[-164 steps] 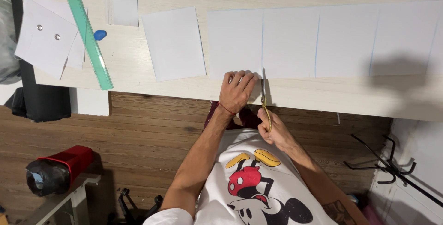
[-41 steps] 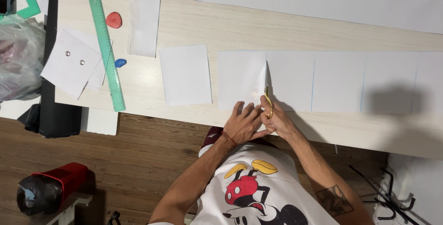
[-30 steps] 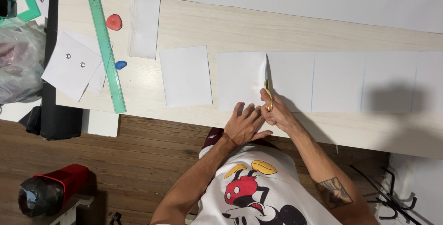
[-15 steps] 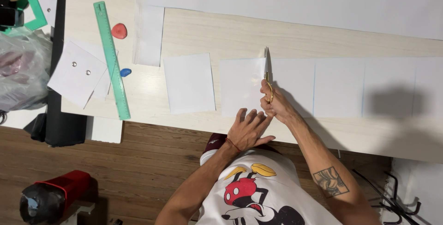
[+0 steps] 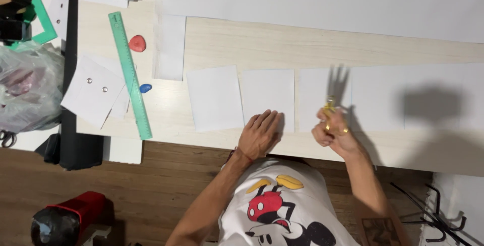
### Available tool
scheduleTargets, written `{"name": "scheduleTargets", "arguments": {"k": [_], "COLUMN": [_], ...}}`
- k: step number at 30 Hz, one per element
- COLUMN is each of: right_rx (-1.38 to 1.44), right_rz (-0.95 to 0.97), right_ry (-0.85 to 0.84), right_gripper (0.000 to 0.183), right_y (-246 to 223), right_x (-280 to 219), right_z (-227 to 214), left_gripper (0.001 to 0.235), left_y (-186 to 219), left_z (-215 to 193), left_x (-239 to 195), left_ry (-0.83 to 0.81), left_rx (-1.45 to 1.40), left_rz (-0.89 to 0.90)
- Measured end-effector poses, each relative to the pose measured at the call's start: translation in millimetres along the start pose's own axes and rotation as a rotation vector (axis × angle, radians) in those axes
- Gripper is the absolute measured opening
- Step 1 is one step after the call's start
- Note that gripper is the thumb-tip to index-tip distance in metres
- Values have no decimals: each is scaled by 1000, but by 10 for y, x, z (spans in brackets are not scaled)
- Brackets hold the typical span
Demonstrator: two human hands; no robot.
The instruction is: Cutting a large sheet of paper into smaller rectangular sections along pre-drawn lines using scissors
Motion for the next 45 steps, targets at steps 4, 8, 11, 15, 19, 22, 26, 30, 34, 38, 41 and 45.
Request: {"name": "scheduleTargets", "arguments": {"k": [4,8,11,15,19,22,26,30,34,38,41,45], "right_rx": [123,138,141,144,133,122,137,74,-16,-150,-261,-320], "right_rz": [-49,-108,-137,-164,-101,-69,-21,28,54,128,126,111], "right_ry": [8,37,47,40,50,55,39,9,38,-14,69,202], "right_gripper": [78,78,79,79,78,79,78,75,70,65,53,30], "right_y": [23,-41,-79,-86,-24,44,173,131,153,273,416,212], "right_x": [-131,-100,-45,137,351,519,687,736,520,45,-395,-1113], "right_z": [-8,122,269,402,529,591,693,764,747,597,299,296], "left_gripper": [41,17,10,15,9,9,20,30,32,34,35,26], "left_y": [-107,-258,-449,-934,-1079,-1128,-981,-1032,-1168,-1127,-1044,-533], "left_z": [95,207,173,-313,-848,-765,-810,-826,-643,-547,-350,-293], "left_x": [214,316,465,664,89,-469,-767,-854,-709,-475,-266,66], "left_ry": [96,145,239,208,85,-24,68,93,67,41,77,148], "left_rx": [51,27,86,222,238,226,125,-15,-31,3,54,135], "left_rz": [121,314,427,421,294,168,47,-22,9,20,-13,-111]}}
Point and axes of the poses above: each hand's wrist, its own x-axis towards the middle knuckle, its own z-axis out of the palm, y = z × x, the point moved 2 cm from there along x, towards the middle knuckle, and after that the axes turned 6 degrees about z, right-handed, at the moved point
